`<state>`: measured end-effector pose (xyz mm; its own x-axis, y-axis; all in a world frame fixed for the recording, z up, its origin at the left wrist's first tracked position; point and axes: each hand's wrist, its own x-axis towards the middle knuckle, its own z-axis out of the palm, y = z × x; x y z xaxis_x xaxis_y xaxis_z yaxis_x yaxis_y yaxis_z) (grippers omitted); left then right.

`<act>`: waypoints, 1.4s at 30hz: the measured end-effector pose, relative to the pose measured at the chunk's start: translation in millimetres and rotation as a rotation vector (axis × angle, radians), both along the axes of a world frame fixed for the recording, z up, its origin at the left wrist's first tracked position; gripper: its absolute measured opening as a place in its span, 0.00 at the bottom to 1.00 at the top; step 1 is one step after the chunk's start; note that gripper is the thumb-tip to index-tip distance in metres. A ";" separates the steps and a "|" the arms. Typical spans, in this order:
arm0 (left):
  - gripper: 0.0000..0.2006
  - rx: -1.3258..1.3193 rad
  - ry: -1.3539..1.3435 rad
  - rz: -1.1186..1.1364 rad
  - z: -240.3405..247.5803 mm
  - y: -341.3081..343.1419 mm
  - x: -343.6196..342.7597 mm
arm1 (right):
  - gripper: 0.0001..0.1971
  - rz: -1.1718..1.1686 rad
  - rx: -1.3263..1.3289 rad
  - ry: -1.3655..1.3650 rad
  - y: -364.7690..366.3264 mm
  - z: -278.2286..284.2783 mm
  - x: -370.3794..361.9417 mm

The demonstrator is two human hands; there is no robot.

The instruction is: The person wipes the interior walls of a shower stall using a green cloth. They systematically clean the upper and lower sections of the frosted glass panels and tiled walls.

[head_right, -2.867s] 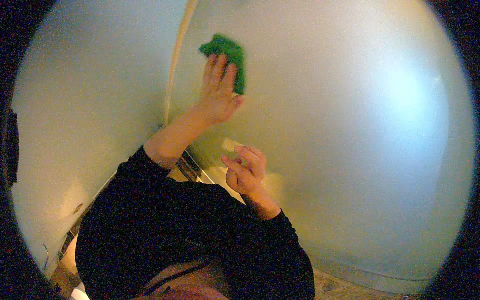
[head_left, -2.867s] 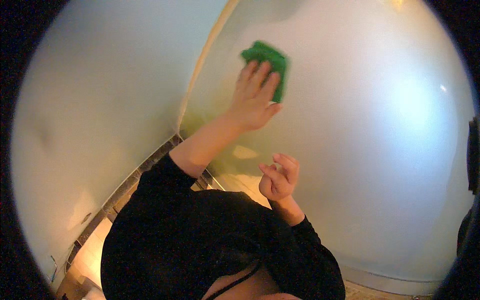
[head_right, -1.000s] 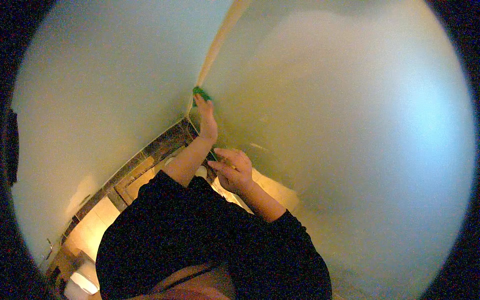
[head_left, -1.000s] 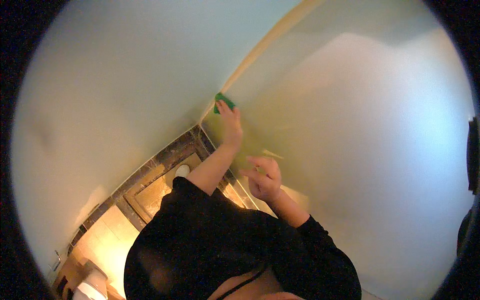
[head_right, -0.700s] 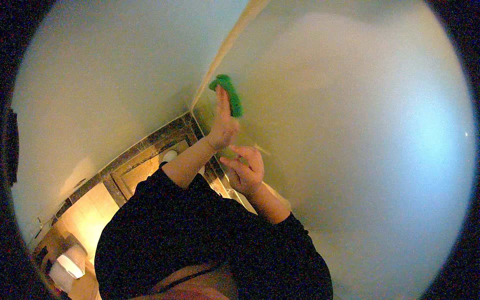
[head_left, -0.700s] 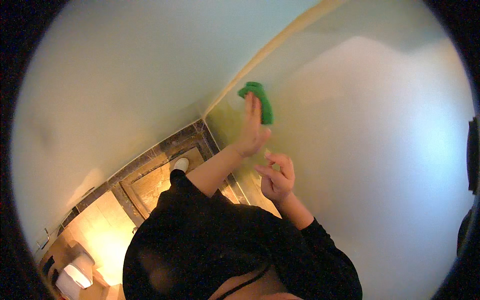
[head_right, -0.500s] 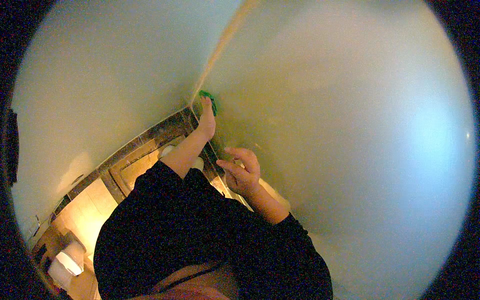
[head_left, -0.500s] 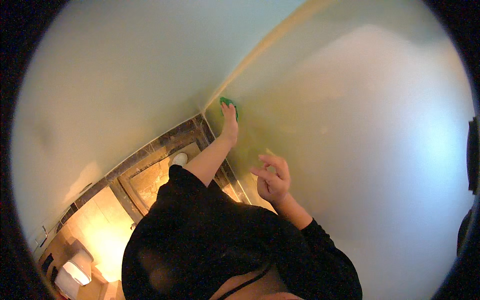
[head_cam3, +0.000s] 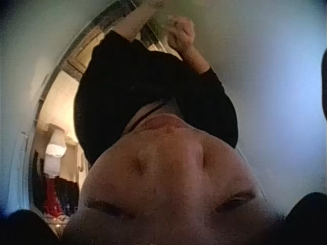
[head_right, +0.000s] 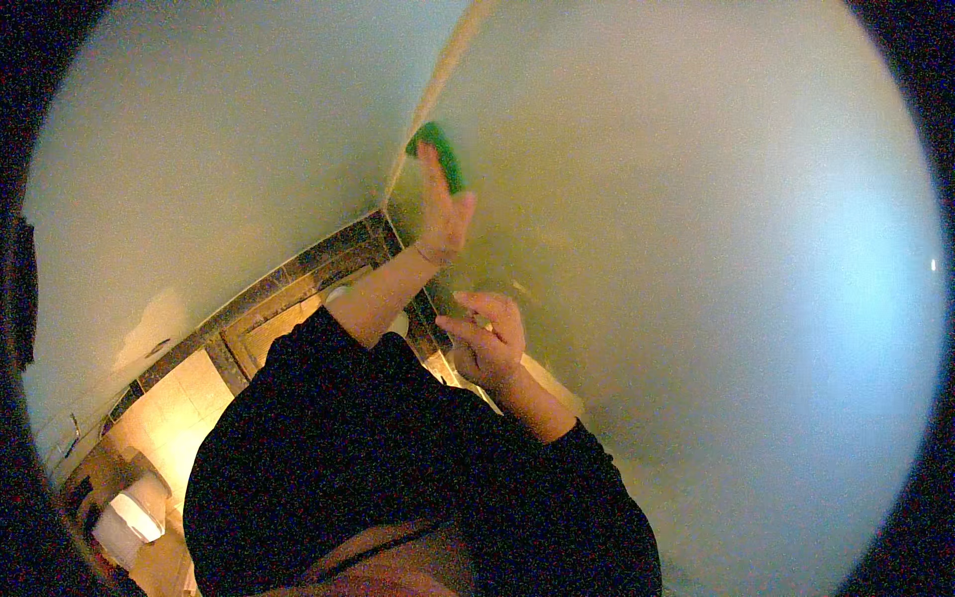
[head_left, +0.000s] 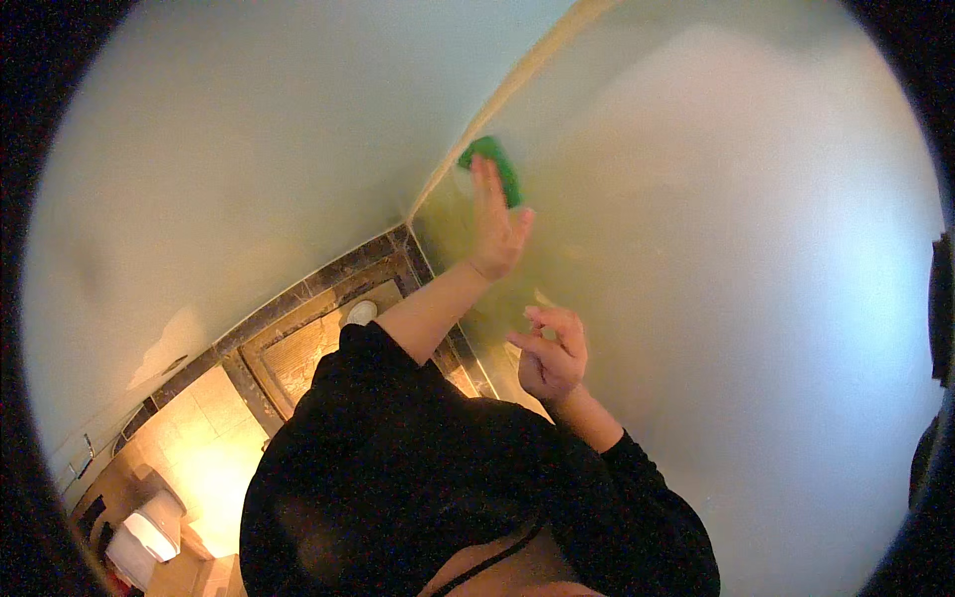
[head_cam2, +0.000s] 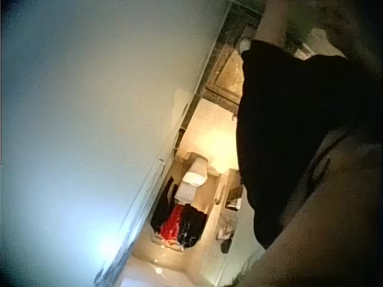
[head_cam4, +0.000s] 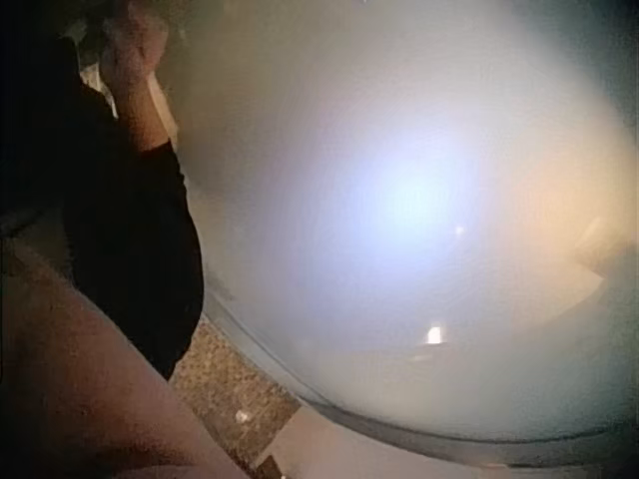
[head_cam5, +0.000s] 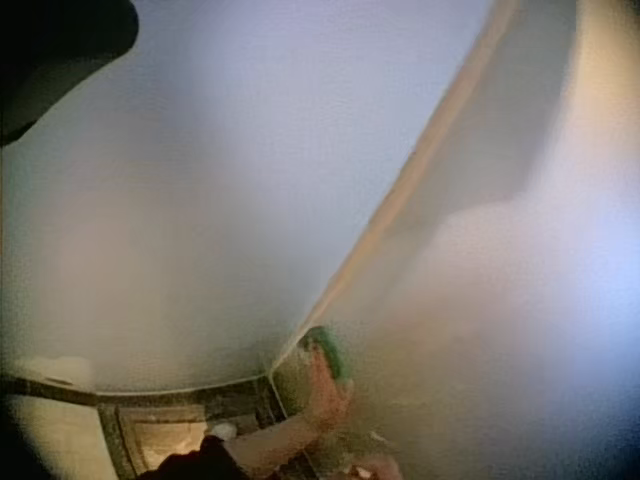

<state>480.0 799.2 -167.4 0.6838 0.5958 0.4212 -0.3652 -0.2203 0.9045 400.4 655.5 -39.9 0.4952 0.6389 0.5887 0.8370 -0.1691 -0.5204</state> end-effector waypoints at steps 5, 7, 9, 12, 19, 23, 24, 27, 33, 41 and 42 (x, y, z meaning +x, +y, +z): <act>0.43 -0.180 0.353 -0.079 -62.7 -92.1 -54.7 | 0.12 0.007 -0.004 -0.008 -10.0 -9.5 -6.4; 0.43 0.044 0.212 -0.138 -52.5 -122.3 -74.3 | 0.12 0.004 -0.005 -0.031 -12.8 -8.6 -7.0; 0.43 0.303 0.005 -0.113 -45.7 -123.8 -72.9 | 0.11 0.014 0.033 -0.071 -12.9 -3.7 -6.4; 0.42 0.575 -0.284 0.012 24.6 -55.1 -28.5 | 0.10 0.024 0.090 -0.129 -10.2 13.2 -6.6; 0.39 -0.072 -0.007 0.115 29.4 -53.6 -18.6 | 0.13 0.029 0.042 -0.137 -32.3 24.8 -7.9; 0.34 -0.102 0.220 0.077 21.0 -89.0 -59.9 | 0.12 -0.024 0.001 -0.158 -41.1 26.5 -6.9; 0.33 -0.114 0.262 0.051 27.5 -87.0 -63.8 | 0.12 -0.052 -0.008 -0.149 -40.7 30.1 -5.4; 0.29 -0.478 0.387 -0.086 77.2 -46.4 -69.4 | 0.14 -0.147 -0.024 -0.143 -25.9 44.2 -0.6; 0.15 -1.168 -0.014 -0.419 156.9 21.4 -107.2 | 0.29 -0.220 0.026 0.101 32.6 72.5 14.6; 0.31 -0.957 0.036 -0.716 231.7 92.7 -182.2 | 0.41 0.096 0.177 0.522 118.7 78.5 -3.7; 0.33 -0.865 0.064 -0.745 238.2 106.0 -189.3 | 0.38 0.060 0.252 0.574 128.4 70.3 -2.7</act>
